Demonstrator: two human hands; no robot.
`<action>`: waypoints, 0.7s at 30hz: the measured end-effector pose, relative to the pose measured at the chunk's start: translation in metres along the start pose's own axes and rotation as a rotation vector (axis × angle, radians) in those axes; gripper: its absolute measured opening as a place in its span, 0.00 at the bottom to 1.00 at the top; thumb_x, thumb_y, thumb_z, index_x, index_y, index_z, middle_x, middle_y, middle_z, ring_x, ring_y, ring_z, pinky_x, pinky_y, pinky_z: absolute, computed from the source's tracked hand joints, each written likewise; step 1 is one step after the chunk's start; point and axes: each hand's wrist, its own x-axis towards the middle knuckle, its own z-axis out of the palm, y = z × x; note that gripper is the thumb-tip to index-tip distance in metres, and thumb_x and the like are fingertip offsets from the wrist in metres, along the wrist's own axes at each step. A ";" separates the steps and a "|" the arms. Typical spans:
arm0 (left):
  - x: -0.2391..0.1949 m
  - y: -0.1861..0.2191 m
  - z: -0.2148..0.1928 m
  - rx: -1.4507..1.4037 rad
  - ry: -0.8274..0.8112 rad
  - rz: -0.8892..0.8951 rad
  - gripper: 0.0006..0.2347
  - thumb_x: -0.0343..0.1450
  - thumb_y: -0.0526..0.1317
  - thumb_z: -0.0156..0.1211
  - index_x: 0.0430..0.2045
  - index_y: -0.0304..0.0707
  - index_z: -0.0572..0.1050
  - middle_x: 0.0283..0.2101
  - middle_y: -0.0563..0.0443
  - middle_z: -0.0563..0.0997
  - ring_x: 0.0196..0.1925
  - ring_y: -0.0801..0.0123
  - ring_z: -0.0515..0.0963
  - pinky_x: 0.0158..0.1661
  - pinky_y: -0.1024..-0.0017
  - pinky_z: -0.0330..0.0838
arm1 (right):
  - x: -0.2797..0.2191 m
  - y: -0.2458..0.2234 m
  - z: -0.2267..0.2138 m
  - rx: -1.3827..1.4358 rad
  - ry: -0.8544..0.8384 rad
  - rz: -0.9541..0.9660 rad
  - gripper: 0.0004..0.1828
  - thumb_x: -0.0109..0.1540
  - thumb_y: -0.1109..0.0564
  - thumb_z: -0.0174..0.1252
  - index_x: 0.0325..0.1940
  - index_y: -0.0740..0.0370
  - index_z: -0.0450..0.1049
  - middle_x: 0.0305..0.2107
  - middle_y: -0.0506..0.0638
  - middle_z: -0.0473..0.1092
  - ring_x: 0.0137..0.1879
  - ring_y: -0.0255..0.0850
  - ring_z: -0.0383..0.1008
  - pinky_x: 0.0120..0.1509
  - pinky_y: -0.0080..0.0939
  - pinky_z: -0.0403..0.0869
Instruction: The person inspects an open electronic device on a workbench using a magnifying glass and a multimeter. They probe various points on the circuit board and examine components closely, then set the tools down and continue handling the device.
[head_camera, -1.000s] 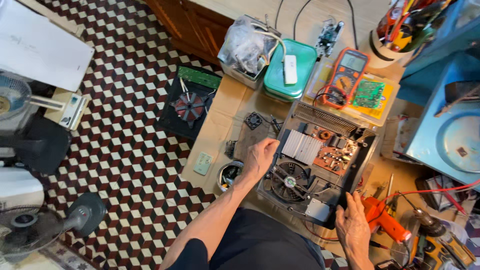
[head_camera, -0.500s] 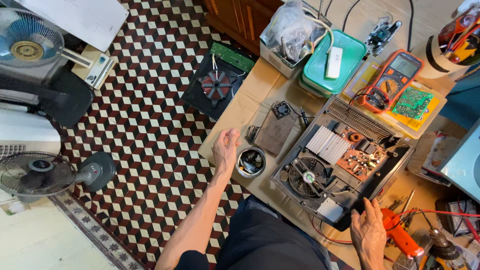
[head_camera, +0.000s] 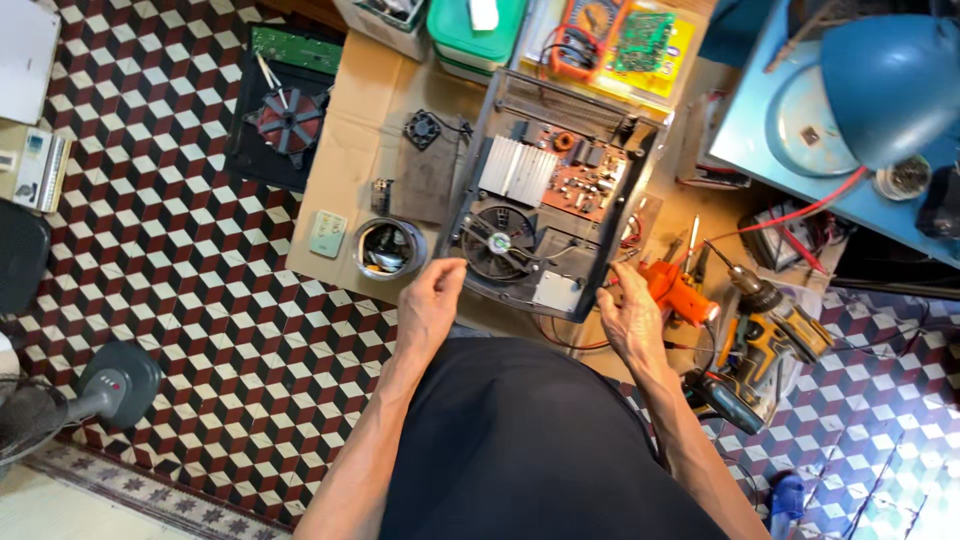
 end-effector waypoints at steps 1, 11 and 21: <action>-0.004 0.003 0.008 0.070 -0.032 0.021 0.12 0.74 0.45 0.59 0.46 0.42 0.81 0.37 0.44 0.86 0.39 0.67 0.86 0.41 0.71 0.78 | -0.001 0.001 -0.002 0.018 -0.003 -0.006 0.28 0.62 0.56 0.59 0.66 0.63 0.67 0.62 0.65 0.67 0.63 0.58 0.71 0.60 0.48 0.74; -0.002 -0.018 0.036 0.340 -0.177 0.227 0.22 0.70 0.42 0.63 0.57 0.29 0.71 0.69 0.32 0.65 0.62 0.39 0.73 0.57 0.57 0.71 | -0.007 0.002 -0.013 0.001 -0.069 -0.004 0.29 0.64 0.54 0.57 0.69 0.64 0.65 0.59 0.65 0.69 0.61 0.60 0.72 0.62 0.50 0.72; 0.033 -0.036 0.053 0.421 -0.195 0.317 0.25 0.67 0.40 0.67 0.59 0.32 0.69 0.69 0.27 0.63 0.63 0.35 0.71 0.57 0.54 0.71 | -0.008 -0.002 -0.007 0.055 -0.142 0.196 0.34 0.63 0.53 0.57 0.74 0.57 0.60 0.60 0.62 0.69 0.59 0.56 0.75 0.62 0.48 0.72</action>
